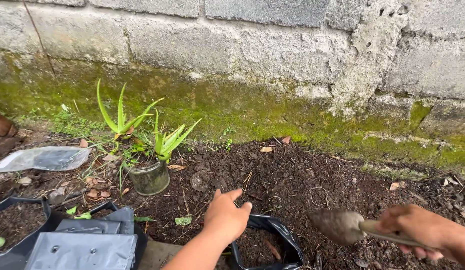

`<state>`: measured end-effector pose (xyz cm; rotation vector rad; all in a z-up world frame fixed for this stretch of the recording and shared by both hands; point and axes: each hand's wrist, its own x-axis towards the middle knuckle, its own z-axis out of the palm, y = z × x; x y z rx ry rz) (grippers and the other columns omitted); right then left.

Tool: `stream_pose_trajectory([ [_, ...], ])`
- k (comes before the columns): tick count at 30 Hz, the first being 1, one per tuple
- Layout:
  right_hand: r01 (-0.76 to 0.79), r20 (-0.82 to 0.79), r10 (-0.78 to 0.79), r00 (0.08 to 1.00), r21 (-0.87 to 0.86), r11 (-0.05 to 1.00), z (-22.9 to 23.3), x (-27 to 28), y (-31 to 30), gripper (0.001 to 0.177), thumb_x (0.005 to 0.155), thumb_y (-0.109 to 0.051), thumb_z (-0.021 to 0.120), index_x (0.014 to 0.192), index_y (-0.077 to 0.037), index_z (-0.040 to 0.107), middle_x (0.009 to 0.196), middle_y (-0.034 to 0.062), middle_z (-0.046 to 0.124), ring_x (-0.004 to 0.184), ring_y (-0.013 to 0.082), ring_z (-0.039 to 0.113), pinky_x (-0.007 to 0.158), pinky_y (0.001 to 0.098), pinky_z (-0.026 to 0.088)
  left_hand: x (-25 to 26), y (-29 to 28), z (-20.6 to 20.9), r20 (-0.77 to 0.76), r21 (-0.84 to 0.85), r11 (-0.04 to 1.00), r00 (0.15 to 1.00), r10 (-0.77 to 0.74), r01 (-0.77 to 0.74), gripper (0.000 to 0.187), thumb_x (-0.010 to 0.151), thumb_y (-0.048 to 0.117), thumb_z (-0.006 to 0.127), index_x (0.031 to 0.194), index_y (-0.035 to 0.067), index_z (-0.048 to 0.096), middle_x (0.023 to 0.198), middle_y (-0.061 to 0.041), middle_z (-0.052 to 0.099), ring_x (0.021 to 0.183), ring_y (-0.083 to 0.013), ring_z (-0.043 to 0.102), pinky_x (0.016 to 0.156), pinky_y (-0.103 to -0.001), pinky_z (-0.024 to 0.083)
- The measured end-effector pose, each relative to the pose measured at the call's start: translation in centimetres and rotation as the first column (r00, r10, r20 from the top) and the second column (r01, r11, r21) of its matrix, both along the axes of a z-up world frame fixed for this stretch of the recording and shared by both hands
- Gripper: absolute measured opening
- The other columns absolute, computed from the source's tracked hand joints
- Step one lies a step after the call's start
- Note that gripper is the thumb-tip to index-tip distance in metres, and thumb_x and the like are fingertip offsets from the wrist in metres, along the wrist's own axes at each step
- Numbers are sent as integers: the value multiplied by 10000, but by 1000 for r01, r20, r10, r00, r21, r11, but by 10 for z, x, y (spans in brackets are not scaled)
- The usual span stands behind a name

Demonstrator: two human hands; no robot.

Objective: Filling black plastic grow bags with soil using a hand trowel.

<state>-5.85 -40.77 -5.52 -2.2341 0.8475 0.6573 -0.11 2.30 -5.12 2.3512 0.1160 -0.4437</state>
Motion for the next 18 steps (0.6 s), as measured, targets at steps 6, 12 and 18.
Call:
stream_pose_trajectory([
  [6, 158, 14, -166, 986, 236, 959, -69, 4, 8, 241, 1044, -215, 524, 1257, -121, 588, 620, 126, 607, 385, 178, 428, 320, 298, 319, 19, 3, -3, 19, -171, 983, 997, 77, -72, 541, 974, 404, 645, 1491, 290, 532, 1669, -137, 234, 1529, -318, 304, 1248, -416, 270],
  [12, 375, 6, -502, 865, 658, 653, -133, 30, 59, 187, 1021, -169, 530, 1091, -10, 601, 582, 120, 549, 362, 172, 416, 298, 311, 311, 35, 2, -10, 1, -372, 914, 985, 175, -162, 552, 961, 397, 588, 1469, 186, 541, 1538, -83, 517, 1409, -264, 526, 1176, -398, 414],
  [18, 357, 28, -526, 850, 703, 615, -152, 43, 62, 237, 1025, -217, 576, 1038, 18, 547, 558, 103, 529, 343, 161, 412, 291, 309, 329, 41, 1, -5, -23, -326, 932, 987, 160, -159, 547, 1000, 405, 518, 1503, 190, 494, 1541, -75, 502, 1424, -259, 502, 1181, -397, 405],
])
